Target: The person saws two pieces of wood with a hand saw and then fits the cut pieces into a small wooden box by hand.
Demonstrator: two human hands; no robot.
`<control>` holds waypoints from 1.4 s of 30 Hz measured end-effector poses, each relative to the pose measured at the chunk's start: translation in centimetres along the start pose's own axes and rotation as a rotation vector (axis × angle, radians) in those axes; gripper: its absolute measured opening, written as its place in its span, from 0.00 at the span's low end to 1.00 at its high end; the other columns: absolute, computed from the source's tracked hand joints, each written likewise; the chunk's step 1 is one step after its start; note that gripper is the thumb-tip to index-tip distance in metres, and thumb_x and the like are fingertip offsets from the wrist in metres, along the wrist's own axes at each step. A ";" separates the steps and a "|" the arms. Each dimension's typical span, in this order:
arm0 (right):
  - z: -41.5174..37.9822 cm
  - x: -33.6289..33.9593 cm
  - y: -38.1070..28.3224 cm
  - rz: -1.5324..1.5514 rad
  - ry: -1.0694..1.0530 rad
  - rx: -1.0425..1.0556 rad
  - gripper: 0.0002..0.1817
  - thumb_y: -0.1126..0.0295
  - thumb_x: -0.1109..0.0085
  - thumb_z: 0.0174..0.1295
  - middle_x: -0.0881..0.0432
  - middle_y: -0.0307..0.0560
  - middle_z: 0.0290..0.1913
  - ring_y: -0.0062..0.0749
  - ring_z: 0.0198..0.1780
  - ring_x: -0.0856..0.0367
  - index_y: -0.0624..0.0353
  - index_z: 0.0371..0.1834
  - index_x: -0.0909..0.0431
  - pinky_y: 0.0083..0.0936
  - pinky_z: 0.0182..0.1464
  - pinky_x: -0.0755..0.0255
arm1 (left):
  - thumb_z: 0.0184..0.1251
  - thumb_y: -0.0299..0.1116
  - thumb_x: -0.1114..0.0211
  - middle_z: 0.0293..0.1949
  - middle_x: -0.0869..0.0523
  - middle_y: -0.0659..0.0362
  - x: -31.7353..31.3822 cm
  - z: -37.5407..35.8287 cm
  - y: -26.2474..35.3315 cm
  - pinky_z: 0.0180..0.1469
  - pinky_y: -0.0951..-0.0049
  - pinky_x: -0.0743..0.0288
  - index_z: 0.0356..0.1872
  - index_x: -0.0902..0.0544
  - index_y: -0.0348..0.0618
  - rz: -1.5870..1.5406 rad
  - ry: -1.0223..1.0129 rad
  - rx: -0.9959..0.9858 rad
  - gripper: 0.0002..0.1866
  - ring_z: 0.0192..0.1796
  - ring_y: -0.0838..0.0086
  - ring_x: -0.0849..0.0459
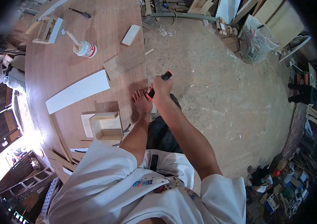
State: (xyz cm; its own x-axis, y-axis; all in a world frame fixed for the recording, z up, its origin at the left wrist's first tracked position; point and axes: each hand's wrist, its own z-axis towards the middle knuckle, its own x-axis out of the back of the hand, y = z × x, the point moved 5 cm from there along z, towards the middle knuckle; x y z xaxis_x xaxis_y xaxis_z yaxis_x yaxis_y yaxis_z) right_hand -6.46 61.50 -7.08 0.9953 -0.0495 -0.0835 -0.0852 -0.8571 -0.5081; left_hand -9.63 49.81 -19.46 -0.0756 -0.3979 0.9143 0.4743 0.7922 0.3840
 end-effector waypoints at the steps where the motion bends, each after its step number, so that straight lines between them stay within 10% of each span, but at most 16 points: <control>1: -1.5 0.1 -0.5 0.009 -0.040 0.022 0.09 0.82 0.55 0.57 0.37 0.40 0.19 0.26 0.15 0.39 0.54 0.26 0.38 0.27 0.17 0.42 | 0.67 0.40 0.48 0.39 0.22 0.51 -0.4 -0.1 -0.2 0.51 0.55 0.36 0.39 0.24 0.41 -0.015 -0.048 0.019 0.12 0.44 0.57 0.24; 42: -0.2 1.0 0.6 0.023 -0.050 0.025 0.08 0.82 0.56 0.58 0.36 0.38 0.18 0.25 0.15 0.38 0.55 0.25 0.36 0.27 0.18 0.42 | 0.68 0.40 0.48 0.38 0.21 0.51 0.1 0.3 0.1 0.51 0.54 0.36 0.39 0.23 0.41 -0.013 -0.042 0.011 0.13 0.45 0.57 0.24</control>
State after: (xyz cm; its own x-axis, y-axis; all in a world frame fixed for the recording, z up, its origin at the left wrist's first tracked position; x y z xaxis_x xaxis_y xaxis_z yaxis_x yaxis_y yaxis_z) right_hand -5.47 60.84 -7.33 0.9896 -0.0430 -0.1375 -0.1098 -0.8428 -0.5269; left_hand -9.88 49.98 -19.26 -0.1188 -0.3888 0.9136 0.4632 0.7922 0.3973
